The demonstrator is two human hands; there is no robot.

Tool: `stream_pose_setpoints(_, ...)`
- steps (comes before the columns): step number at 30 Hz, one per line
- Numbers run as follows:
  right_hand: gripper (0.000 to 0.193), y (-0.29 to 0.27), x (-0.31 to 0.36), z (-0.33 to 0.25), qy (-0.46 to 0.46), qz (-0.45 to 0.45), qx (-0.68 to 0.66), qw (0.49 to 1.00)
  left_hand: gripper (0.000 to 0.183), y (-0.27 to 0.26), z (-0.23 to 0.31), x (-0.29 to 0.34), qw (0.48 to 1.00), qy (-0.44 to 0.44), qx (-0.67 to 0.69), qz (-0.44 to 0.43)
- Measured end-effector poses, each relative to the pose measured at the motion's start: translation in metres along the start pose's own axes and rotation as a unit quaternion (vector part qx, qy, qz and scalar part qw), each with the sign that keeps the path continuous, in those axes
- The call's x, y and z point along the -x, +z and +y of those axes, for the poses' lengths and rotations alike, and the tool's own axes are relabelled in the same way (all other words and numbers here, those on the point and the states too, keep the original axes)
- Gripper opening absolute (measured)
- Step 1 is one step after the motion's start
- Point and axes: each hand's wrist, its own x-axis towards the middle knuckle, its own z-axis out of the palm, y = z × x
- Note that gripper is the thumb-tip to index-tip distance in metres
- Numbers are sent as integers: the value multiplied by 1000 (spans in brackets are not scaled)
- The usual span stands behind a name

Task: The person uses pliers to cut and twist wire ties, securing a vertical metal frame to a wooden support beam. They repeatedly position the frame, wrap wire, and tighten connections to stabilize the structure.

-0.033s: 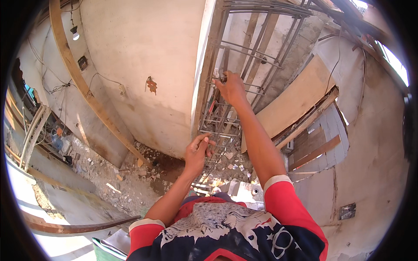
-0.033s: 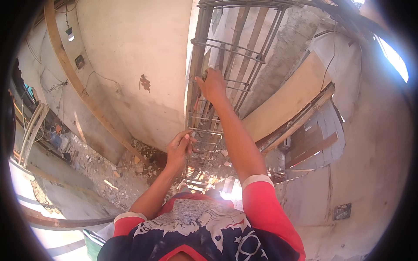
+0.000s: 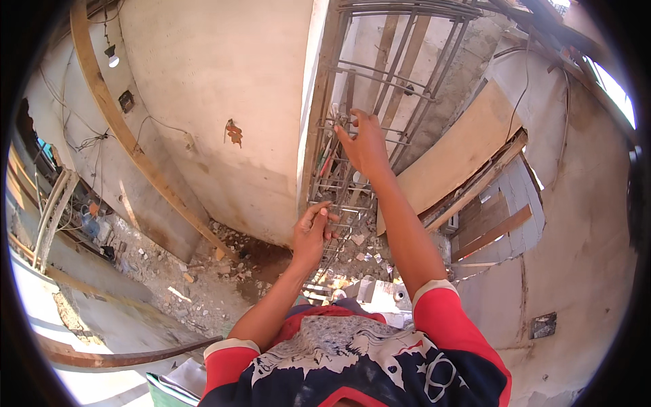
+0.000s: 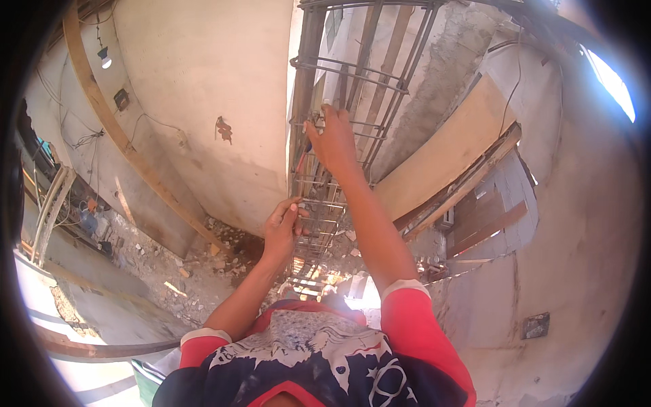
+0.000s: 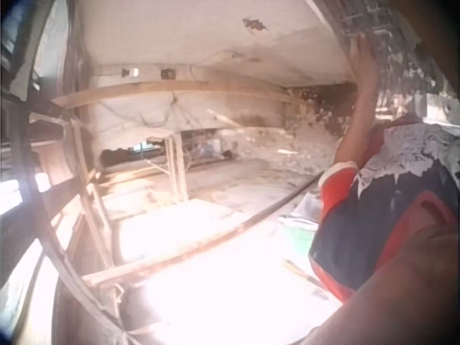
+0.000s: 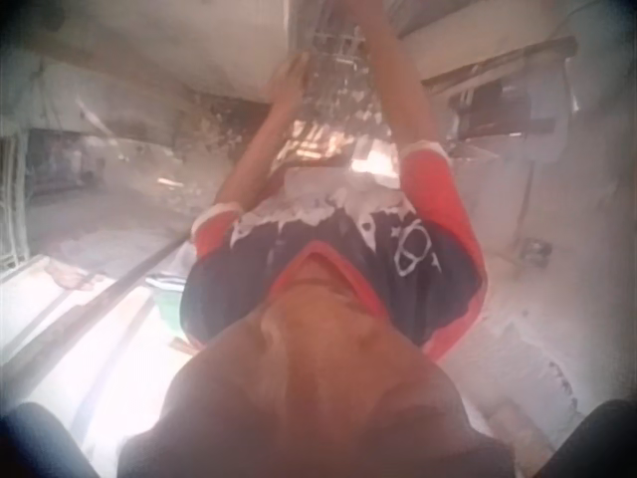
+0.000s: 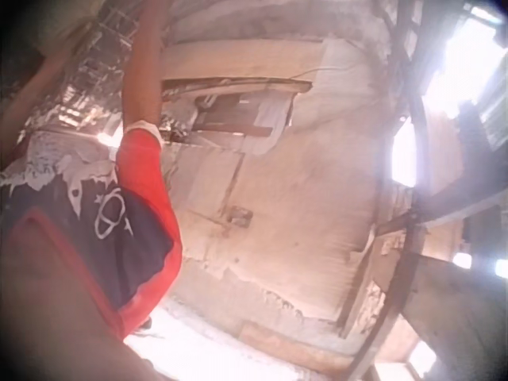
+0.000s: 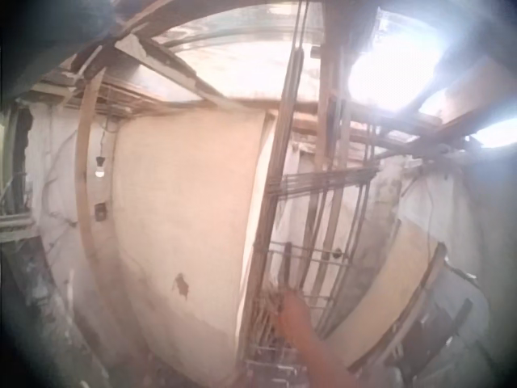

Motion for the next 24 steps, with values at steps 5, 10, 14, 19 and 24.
stream_pose_setpoints(5,36,-68,106,42,158,-132,-245,947,28,42,-9,-26,993,-40,114,-5)
stream_pose_setpoints(10,33,-90,147,83,209,-172,-416,868,21,95,-32,-32,971,-152,143,-114)
stream_pose_setpoints(14,27,-105,151,119,229,-110,-351,901,22,133,-38,-24,952,-257,91,-138)
stream_pose_setpoints(19,29,-113,135,125,388,-21,-434,813,31,145,-62,-41,946,-246,8,-211)
stream_pose_setpoints(24,31,-109,110,149,290,-55,-411,862,29,155,-62,-52,961,-228,19,-154)
